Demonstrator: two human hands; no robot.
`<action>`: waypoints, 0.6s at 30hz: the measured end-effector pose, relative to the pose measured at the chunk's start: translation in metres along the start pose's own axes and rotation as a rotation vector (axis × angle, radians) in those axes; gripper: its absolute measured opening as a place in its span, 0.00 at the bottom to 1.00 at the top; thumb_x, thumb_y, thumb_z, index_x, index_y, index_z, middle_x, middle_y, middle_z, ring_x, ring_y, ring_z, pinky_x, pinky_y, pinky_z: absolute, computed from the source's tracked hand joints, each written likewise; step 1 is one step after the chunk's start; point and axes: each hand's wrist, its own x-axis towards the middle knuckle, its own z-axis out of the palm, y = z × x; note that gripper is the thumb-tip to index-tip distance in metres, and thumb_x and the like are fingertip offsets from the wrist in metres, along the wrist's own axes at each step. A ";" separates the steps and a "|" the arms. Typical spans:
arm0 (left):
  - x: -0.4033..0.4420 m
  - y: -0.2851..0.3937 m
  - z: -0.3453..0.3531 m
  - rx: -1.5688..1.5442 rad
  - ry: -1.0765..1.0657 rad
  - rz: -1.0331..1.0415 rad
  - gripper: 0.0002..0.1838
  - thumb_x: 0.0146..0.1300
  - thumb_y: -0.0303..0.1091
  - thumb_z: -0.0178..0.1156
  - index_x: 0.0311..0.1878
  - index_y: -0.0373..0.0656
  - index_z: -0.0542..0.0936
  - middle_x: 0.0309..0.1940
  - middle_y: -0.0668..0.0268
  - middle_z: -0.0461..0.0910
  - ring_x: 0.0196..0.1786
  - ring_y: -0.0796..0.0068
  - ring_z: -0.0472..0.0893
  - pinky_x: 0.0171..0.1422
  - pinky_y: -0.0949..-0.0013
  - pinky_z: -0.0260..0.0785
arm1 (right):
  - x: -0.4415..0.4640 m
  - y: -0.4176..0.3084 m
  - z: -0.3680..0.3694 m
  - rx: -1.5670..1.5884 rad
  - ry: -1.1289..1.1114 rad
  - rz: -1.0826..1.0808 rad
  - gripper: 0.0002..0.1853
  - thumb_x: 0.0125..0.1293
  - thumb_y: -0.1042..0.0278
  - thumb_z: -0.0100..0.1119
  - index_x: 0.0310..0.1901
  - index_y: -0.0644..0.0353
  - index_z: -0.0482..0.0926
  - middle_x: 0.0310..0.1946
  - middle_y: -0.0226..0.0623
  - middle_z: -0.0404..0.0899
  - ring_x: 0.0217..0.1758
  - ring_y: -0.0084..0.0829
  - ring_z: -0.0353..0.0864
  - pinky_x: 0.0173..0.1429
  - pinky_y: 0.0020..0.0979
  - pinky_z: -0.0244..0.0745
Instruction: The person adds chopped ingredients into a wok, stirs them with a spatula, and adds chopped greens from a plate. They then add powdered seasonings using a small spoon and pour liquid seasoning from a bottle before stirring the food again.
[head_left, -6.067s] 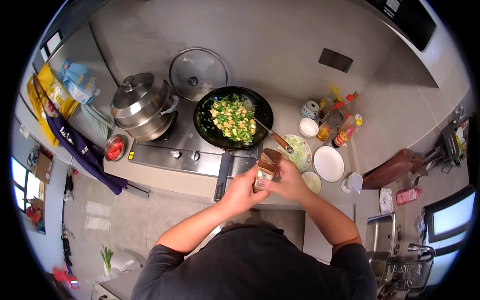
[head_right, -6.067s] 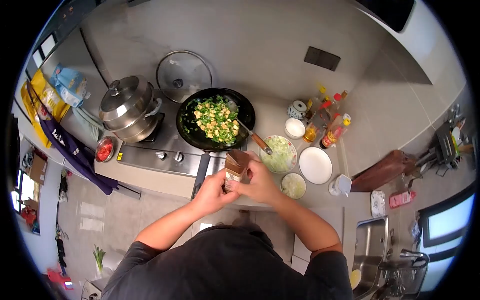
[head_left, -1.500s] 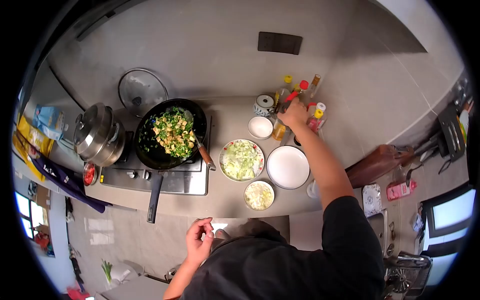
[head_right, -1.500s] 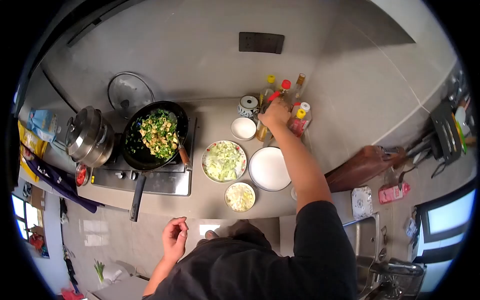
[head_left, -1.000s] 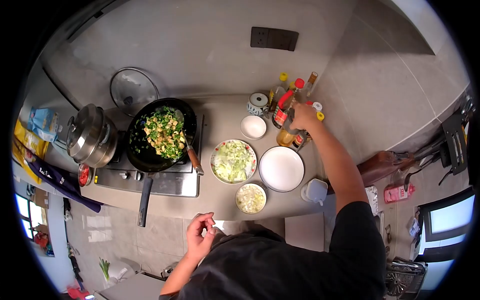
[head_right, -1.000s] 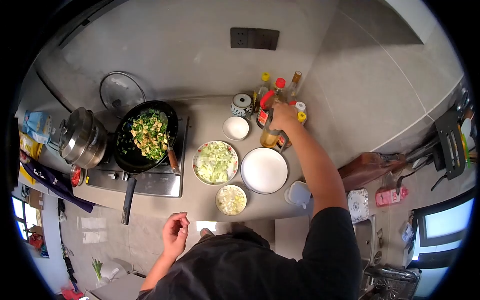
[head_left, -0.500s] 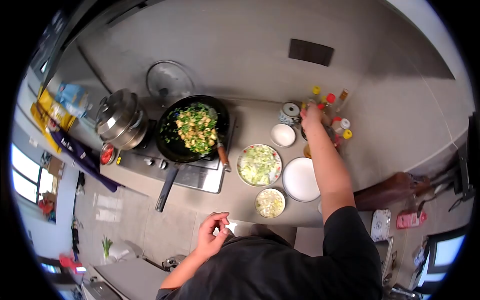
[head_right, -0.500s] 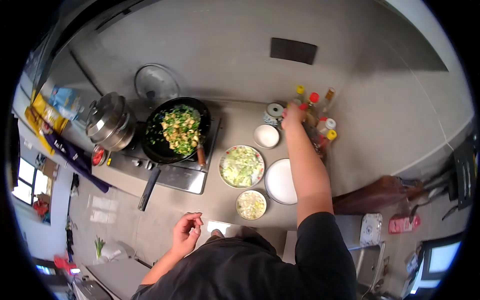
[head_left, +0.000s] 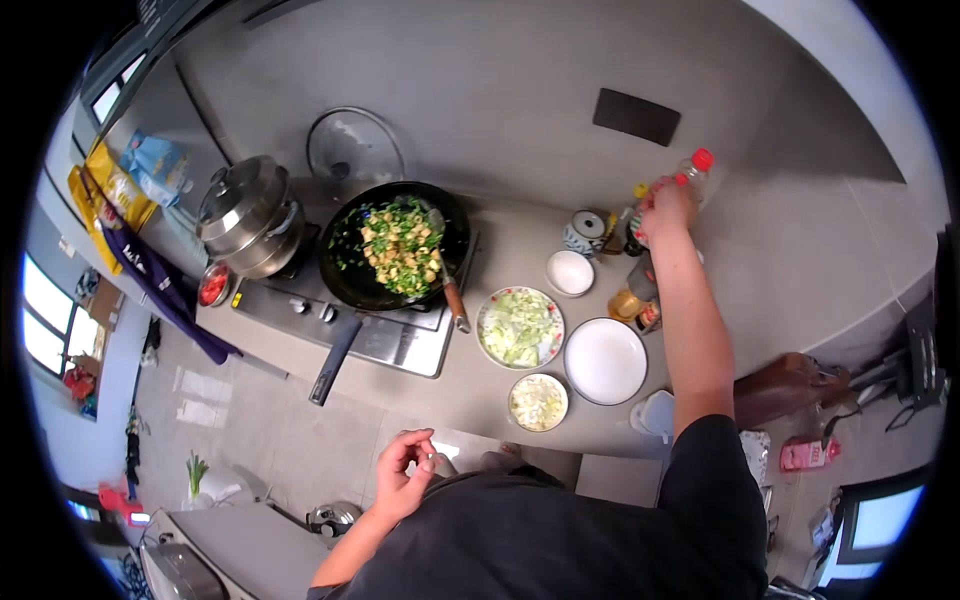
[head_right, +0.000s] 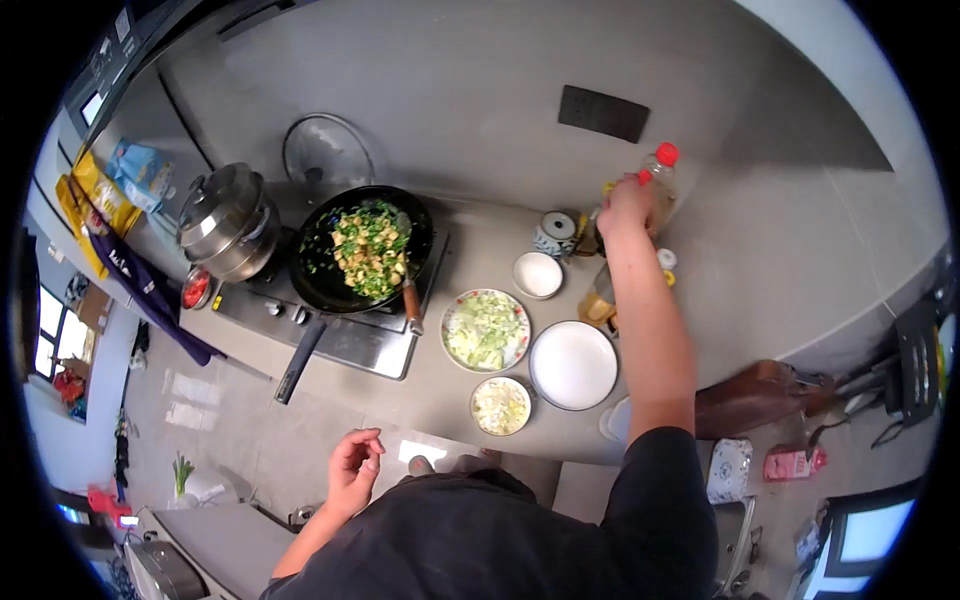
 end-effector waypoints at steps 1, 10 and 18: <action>0.000 -0.001 0.000 -0.008 -0.011 0.003 0.19 0.61 0.22 0.58 0.57 0.35 0.74 0.37 0.68 0.73 0.33 0.83 0.71 0.40 0.78 0.66 | -0.041 -0.018 0.015 0.019 0.045 0.005 0.05 0.71 0.66 0.48 0.45 0.47 0.74 0.33 0.22 0.73 0.29 0.18 0.67 0.34 0.26 0.62; 0.034 0.026 -0.015 0.110 -0.158 0.163 0.17 0.61 0.25 0.60 0.54 0.34 0.77 0.38 0.65 0.75 0.33 0.80 0.71 0.39 0.76 0.67 | -0.161 -0.077 -0.001 -0.186 -0.214 0.003 0.10 0.76 0.63 0.45 0.47 0.58 0.74 0.32 0.30 0.75 0.28 0.22 0.69 0.29 0.25 0.64; 0.120 0.141 -0.053 0.461 -0.426 0.641 0.22 0.56 0.26 0.65 0.57 0.37 0.78 0.42 0.57 0.78 0.40 0.65 0.79 0.46 0.66 0.73 | -0.297 -0.094 -0.015 -0.732 -0.568 -0.249 0.09 0.73 0.68 0.48 0.38 0.61 0.77 0.26 0.25 0.75 0.25 0.15 0.68 0.31 0.21 0.66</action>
